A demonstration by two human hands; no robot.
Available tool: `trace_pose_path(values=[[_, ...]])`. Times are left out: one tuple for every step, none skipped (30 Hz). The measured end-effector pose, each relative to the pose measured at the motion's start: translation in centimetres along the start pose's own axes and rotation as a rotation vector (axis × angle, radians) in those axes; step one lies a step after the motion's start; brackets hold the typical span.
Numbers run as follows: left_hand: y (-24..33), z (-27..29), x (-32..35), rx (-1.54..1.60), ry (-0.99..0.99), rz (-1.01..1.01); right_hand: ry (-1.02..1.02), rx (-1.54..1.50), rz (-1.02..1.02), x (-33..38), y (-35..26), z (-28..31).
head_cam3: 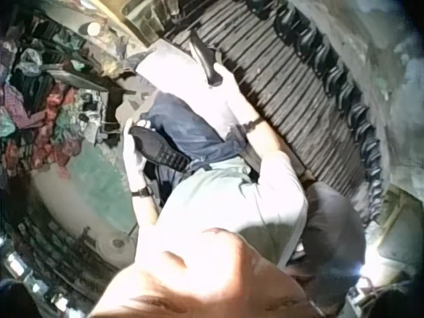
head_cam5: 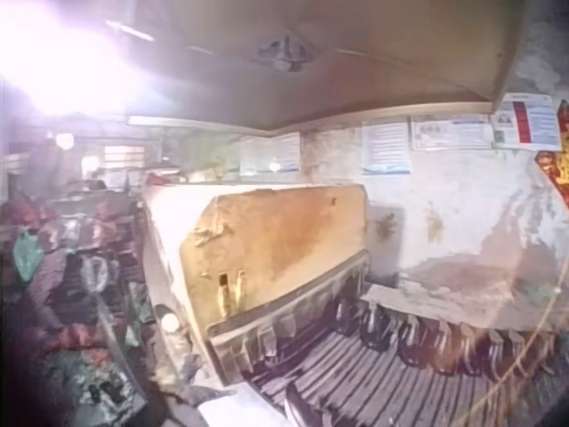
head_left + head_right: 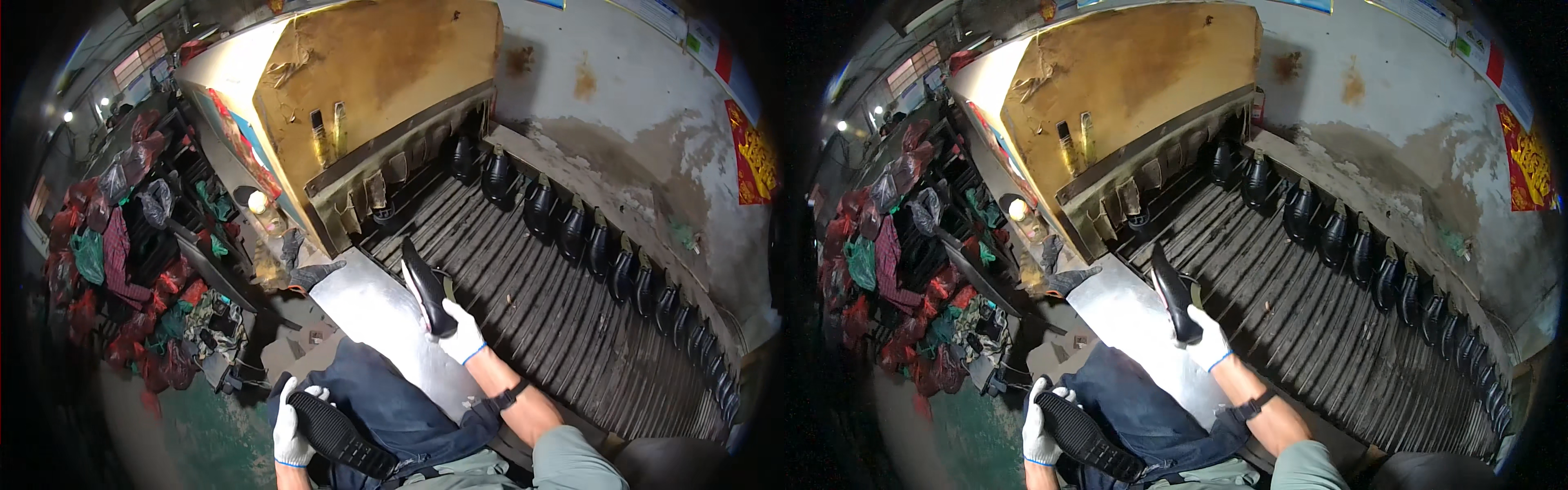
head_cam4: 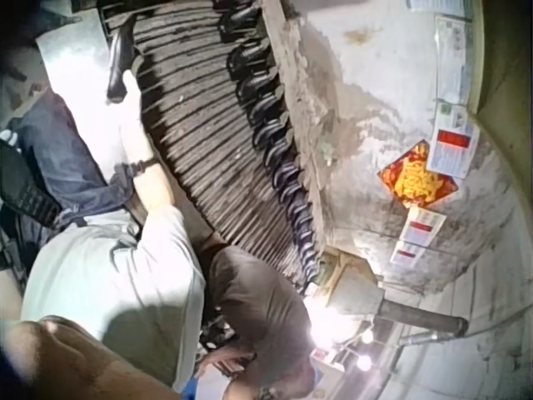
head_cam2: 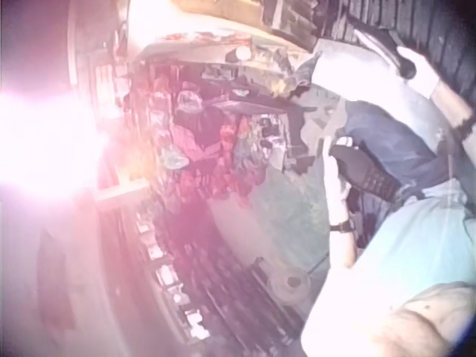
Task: The person sits at a workbench and uses a small rectangular block to rub the surface of several shoes, including black and maroon slip-ons. They handle each shoe one at a time, turning it over to treat different sides, then place it on a nearby conveyor belt.
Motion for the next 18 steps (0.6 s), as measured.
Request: trace_pose_path(values=[[-0.2,0.2,0.2,-0.013,0.014,-0.002,-0.068,0.058,-0.018,2.8,0.2,-0.7],[-0.1,0.1,0.3,-0.029,0.029,-0.006,-0.116,0.011,-0.054,5.7,0.8,-1.9],[0.0,0.2,0.3,-0.042,0.045,-0.012,-0.197,0.021,-0.031,9.1,1.1,-3.8],[-0.3,0.3,0.5,-0.036,0.036,-0.014,-0.341,-0.016,-0.009,11.6,1.4,-5.4],[-0.5,0.2,0.9,-0.010,0.066,0.002,-0.490,-0.057,0.006,13.7,2.0,-7.0],[-0.6,-0.1,1.2,0.019,0.094,0.017,-0.521,-0.039,-0.045,15.9,2.3,-8.9],[-0.8,-0.3,1.5,0.045,0.121,0.039,-0.544,-0.023,-0.093,17.3,2.4,-10.0],[-0.9,-0.2,1.6,0.069,0.128,0.051,-0.615,0.063,-0.144,17.1,2.9,-10.0],[-0.8,-0.4,1.8,0.076,0.111,0.059,-0.608,0.133,-0.132,17.0,3.6,-10.0],[-0.5,-0.7,2.0,0.080,0.090,0.072,-0.612,0.166,-0.154,16.6,4.5,-9.7],[-0.1,-0.8,2.1,0.087,0.075,0.077,-0.622,0.200,-0.183,16.5,5.4,-9.8],[0.6,-1.1,2.2,0.083,0.059,0.066,-0.544,0.271,-0.208,16.9,6.2,-9.6],[1.1,-1.4,2.1,0.066,0.069,0.063,-0.502,0.368,-0.139,16.6,7.1,-8.7],[1.7,-2.1,1.9,0.099,0.025,0.037,-0.426,0.409,-0.117,14.6,8.8,-4.8],[2.6,-2.9,1.6,0.131,-0.016,0.007,-0.355,0.452,-0.097,12.8,10.2,-1.6],[4.2,-3.0,1.9,0.088,0.005,-0.080,-0.348,0.496,-0.037,14.4,10.1,-3.8],[5.6,-2.8,2.3,0.117,-0.012,-0.137,-0.345,0.542,0.021,18.2,9.0,-8.1],[6.1,-2.8,2.0,0.108,-0.024,-0.169,-0.341,0.589,0.079,20.7,8.6,-10.6]])
Point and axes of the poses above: each hand's wrist, its own x-axis away from the middle knuckle, its own z-axis out of the back of the hand, y = z × x, the point moved 3 cm from there along -x, towards the middle knuckle, and after that the axes turned 15 degrees about y, right-handed, at the moved point
